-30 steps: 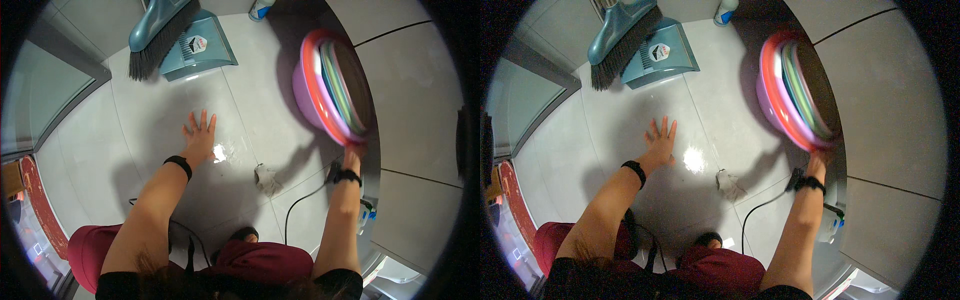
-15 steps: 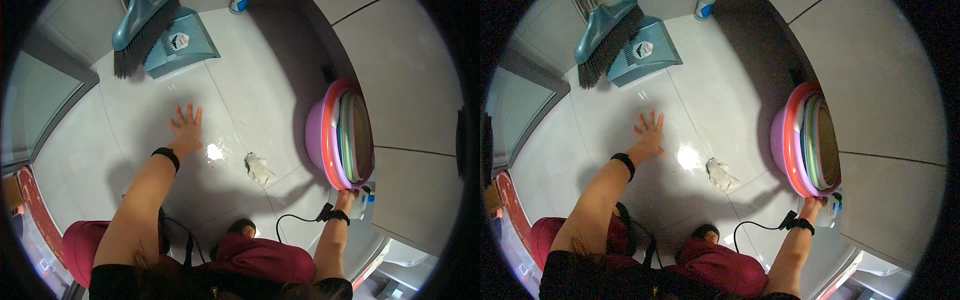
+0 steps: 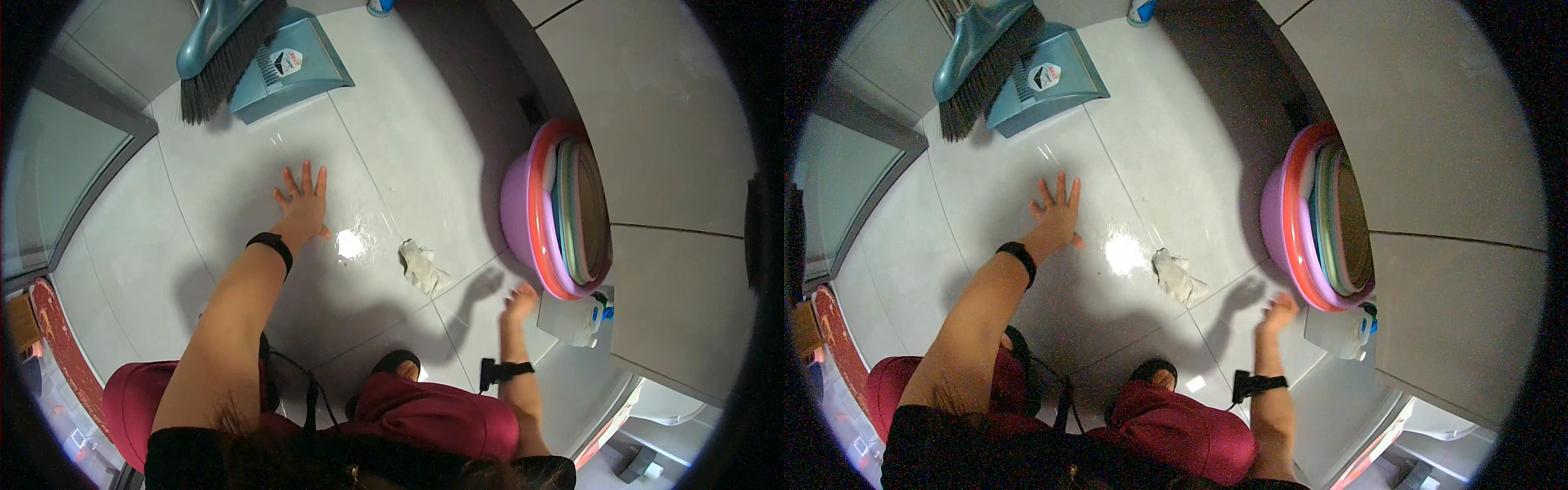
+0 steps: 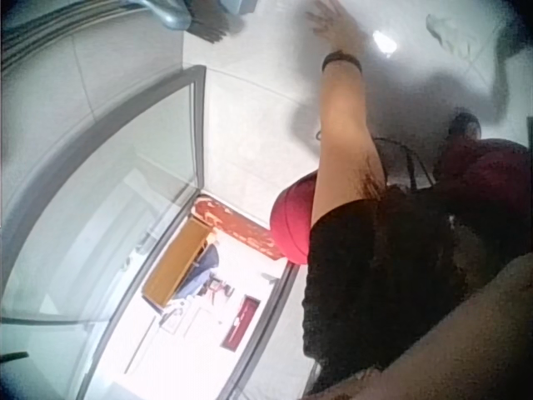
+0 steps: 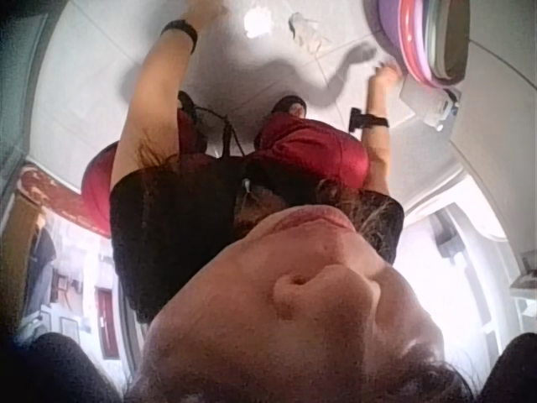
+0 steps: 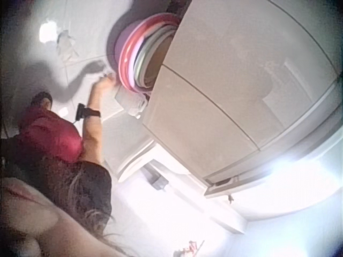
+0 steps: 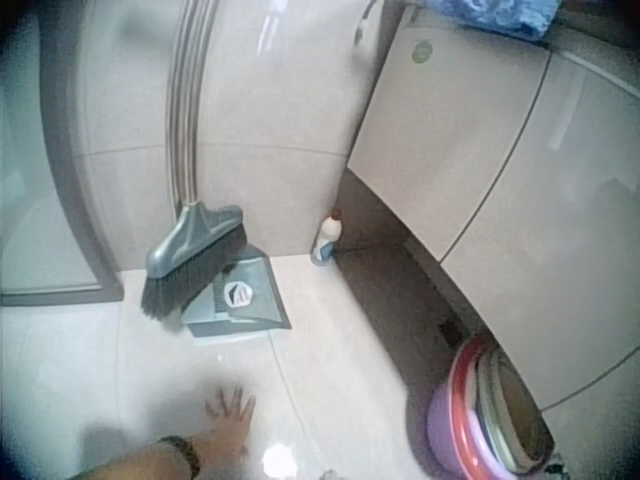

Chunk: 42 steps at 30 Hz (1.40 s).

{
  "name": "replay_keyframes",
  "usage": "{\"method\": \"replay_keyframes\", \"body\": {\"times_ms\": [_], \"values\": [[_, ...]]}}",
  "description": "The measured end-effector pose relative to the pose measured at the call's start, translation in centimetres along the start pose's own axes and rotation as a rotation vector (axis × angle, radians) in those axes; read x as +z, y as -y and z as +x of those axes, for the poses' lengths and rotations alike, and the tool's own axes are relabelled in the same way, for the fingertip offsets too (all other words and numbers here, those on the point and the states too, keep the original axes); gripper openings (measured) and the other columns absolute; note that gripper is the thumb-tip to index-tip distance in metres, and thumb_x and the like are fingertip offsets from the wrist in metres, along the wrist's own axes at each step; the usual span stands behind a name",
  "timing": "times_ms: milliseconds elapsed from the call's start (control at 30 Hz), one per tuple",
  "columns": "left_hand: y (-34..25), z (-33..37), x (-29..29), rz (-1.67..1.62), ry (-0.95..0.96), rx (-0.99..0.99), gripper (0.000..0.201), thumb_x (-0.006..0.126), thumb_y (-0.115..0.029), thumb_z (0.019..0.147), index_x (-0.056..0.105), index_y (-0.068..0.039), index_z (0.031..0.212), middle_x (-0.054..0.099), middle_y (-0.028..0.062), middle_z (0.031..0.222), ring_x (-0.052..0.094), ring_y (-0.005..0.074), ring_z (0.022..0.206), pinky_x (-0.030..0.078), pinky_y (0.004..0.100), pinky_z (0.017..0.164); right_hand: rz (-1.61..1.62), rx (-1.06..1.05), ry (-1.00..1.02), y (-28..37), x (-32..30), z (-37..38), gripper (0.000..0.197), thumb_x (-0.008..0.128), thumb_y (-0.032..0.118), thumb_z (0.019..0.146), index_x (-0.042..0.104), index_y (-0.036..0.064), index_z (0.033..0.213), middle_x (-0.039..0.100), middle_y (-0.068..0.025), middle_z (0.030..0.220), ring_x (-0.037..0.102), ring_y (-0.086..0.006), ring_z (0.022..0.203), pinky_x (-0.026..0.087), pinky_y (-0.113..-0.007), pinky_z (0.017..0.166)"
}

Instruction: Cleaning the tiles of a bathroom wall using a small white cloth.

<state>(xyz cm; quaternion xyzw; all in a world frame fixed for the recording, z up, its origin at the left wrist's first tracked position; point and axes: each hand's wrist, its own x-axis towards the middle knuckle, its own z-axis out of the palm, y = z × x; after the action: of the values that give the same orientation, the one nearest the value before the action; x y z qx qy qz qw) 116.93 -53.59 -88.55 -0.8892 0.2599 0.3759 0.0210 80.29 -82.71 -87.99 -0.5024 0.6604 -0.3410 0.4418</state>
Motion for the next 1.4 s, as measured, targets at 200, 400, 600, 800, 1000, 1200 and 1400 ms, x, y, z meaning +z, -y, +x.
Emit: {"method": "replay_keyframes", "body": {"times_ms": [200,400,600,800,1000,1200,1400], "values": [[0.6,0.6,1.3,-0.019,-0.030,0.038,0.128,0.083,-0.027,0.054,-0.013,-0.015,0.139,-0.016,0.0196,0.143,-0.010,0.0524,0.127,0.014,0.0696,0.094,-1.128,-0.923,0.987,3.1,9.8,-15.4,0.073,0.065,0.027,0.076,0.028,0.0160,0.137,0.018,-0.0187,0.143,0.016,-0.0386,0.131,0.017,-0.052,0.103],[1.4,0.0,0.9,-0.029,-0.078,0.070,0.123,0.081,-0.027,0.057,-0.009,-0.014,0.140,-0.014,0.0196,0.144,-0.008,0.0511,0.127,0.014,0.0671,0.096,-1.022,-1.194,1.023,-0.8,10.2,-13.5,0.065,0.054,0.004,0.078,0.027,0.0132,0.137,0.016,-0.0207,0.142,0.015,-0.0365,0.132,0.019,-0.049,0.106],[1.3,-0.4,0.0,0.005,-0.076,0.073,0.120,0.080,-0.029,0.059,-0.007,-0.014,0.140,-0.014,0.0201,0.144,-0.008,0.0535,0.126,0.014,0.0693,0.094,-0.741,-0.924,0.548,-1.2,11.1,-8.9,0.053,0.045,-0.007,0.081,0.035,0.0051,0.131,0.031,-0.0220,0.136,0.025,-0.0376,0.128,0.025,-0.041,0.105],[1.9,-1.5,0.0,0.035,-0.107,0.110,0.114,0.076,-0.036,0.063,-0.006,-0.016,0.140,-0.014,0.0172,0.144,-0.009,0.0547,0.125,0.012,0.0701,0.094,-0.687,-1.235,0.765,0.7,17.8,-10.6,0.058,0.043,-0.009,0.074,0.035,-0.0008,0.130,0.033,-0.0263,0.132,0.029,-0.0412,0.125,0.023,-0.043,0.105],[3.3,-2.1,0.1,0.166,-0.010,0.219,0.090,0.067,-0.035,0.074,0.013,-0.009,0.139,-0.004,0.0125,0.147,0.000,0.0417,0.132,0.018,0.0646,0.096,-0.677,-1.367,1.226,3.0,21.1,-15.4,0.059,0.049,-0.010,0.068,0.041,0.0026,0.125,0.044,-0.0194,0.125,0.039,-0.0367,0.119,0.033,-0.039,0.101],[6.7,-5.1,-5.4,0.257,0.145,0.585,0.064,0.059,-0.032,0.080,0.035,0.005,0.127,0.019,0.0186,0.142,0.020,0.0345,0.131,0.026,0.0488,0.102,-0.838,-1.274,0.763,8.8,24.7,-12.5,0.045,0.054,-0.004,0.073,0.053,0.0082,0.117,0.054,-0.0145,0.111,0.049,-0.0338,0.098,0.040,-0.039,0.086],[10.0,-4.2,-3.0,0.056,-0.078,0.624,0.061,0.058,-0.029,0.081,0.035,0.004,0.127,0.024,0.0238,0.138,0.024,0.0355,0.129,0.026,0.0438,0.103,-0.718,-1.049,0.722,5.2,30.0,-13.6,0.038,0.050,-0.003,0.075,0.057,0.0078,0.111,0.049,-0.0189,0.112,0.046,-0.0325,0.101,0.039,-0.039,0.089]]}}
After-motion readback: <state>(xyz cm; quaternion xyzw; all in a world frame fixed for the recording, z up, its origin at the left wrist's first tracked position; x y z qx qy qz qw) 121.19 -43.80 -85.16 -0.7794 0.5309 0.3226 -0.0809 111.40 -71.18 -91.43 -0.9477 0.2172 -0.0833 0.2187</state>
